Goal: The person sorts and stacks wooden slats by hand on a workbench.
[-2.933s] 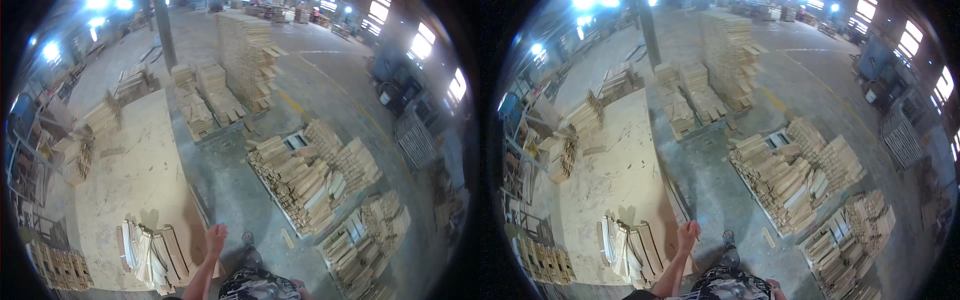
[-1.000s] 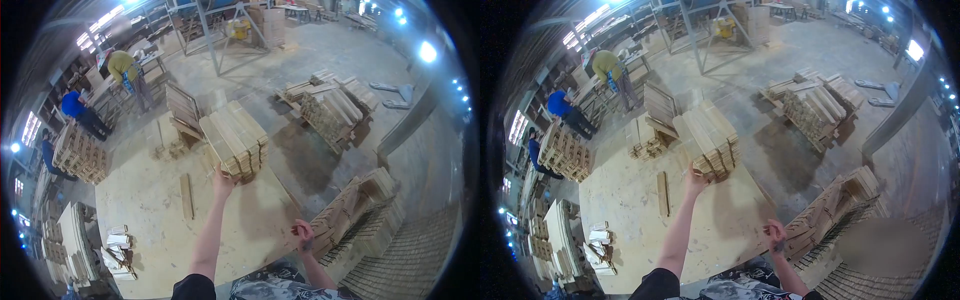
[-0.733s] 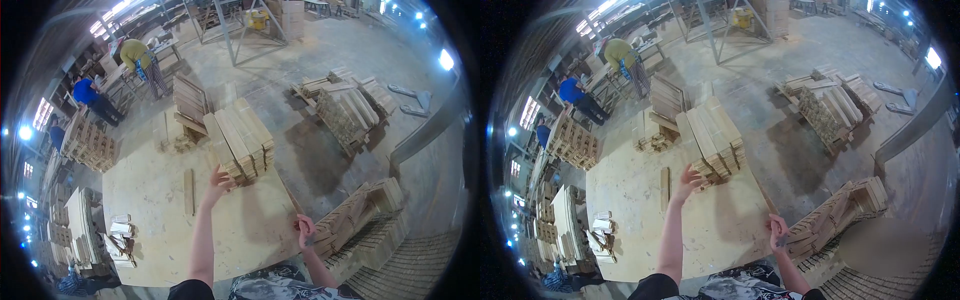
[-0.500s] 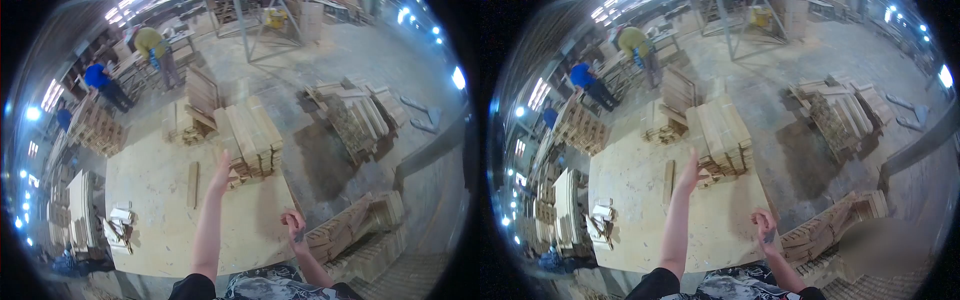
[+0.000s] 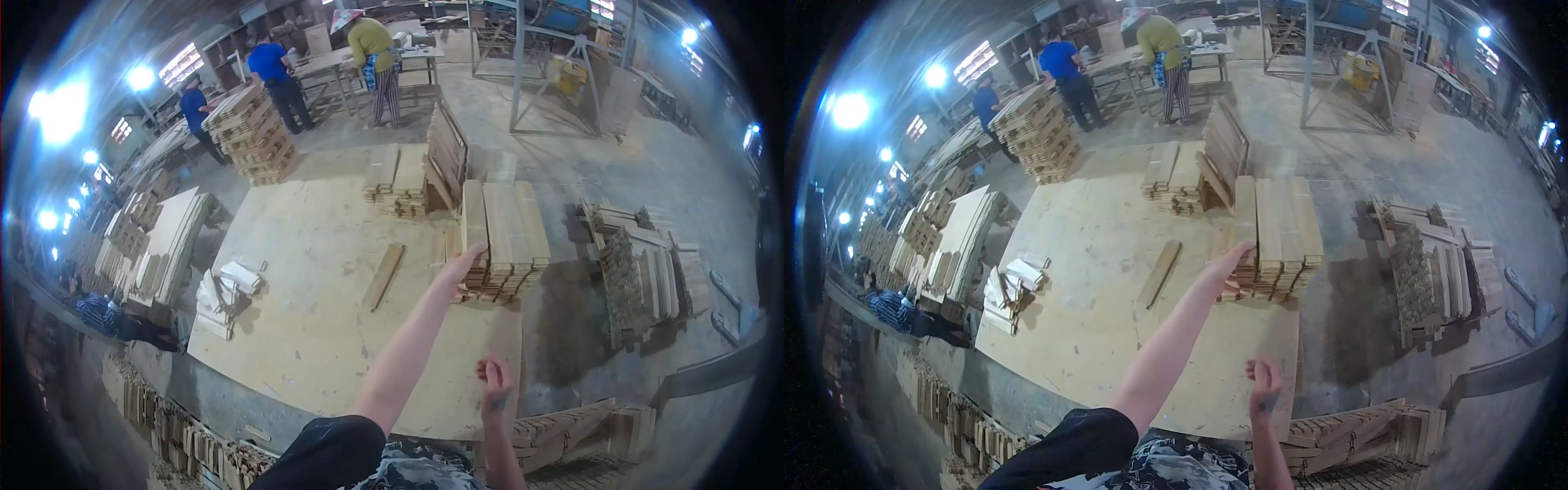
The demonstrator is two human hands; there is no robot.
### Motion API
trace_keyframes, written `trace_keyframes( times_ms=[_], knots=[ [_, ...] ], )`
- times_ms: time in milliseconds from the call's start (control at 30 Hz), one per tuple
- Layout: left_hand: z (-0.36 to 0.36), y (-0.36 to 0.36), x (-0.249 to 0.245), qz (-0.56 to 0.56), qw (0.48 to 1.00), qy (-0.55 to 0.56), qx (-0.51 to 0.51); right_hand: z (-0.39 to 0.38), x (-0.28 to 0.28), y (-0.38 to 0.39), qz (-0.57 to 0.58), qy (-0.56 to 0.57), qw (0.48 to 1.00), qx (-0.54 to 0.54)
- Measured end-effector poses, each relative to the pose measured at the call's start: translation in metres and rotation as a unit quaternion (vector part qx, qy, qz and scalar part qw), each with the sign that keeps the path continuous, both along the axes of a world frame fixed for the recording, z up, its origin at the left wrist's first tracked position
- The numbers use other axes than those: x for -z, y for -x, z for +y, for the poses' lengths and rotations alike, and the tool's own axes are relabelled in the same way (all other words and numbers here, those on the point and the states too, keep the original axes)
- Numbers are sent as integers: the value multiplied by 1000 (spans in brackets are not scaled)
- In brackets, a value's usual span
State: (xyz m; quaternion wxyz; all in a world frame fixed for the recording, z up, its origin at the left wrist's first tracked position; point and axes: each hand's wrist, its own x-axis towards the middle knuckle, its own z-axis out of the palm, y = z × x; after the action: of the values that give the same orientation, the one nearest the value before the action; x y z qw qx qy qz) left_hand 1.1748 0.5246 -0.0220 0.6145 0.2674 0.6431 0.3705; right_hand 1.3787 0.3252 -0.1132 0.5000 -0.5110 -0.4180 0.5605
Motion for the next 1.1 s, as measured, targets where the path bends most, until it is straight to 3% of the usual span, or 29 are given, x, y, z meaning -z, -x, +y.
trace_keyframes(
  times_ms=[67,267,367,500,567,667,867,933,967,1100],
  knots=[
    [-1,9,3,-29,999,-12,35,23,-14,16,8,-16,1000,-19],
    [-22,51,51,-201,975,-70,-64,46,-35,52,63,-72,994,-55],
    [-45,68,82,-396,902,-156,-66,21,-31,68,68,-70,993,-59],
    [-100,85,114,-465,850,-130,-210,-27,-22,86,13,-23,997,-66],
    [-140,97,136,-484,838,-116,-222,-47,-18,92,-21,-3,997,-69],
    [-214,126,164,-465,859,-105,-187,-74,0,102,-61,11,995,-75],
    [-370,160,146,-392,917,27,-73,-124,63,140,-188,66,974,-108],
    [-411,163,156,-350,931,34,-98,-140,82,160,-228,88,965,-99],
    [-424,165,152,-328,938,37,-109,-146,91,169,-317,-61,945,-56],
    [-454,191,139,-273,955,70,-92,-155,102,169,-295,50,952,-70]
  ],
)
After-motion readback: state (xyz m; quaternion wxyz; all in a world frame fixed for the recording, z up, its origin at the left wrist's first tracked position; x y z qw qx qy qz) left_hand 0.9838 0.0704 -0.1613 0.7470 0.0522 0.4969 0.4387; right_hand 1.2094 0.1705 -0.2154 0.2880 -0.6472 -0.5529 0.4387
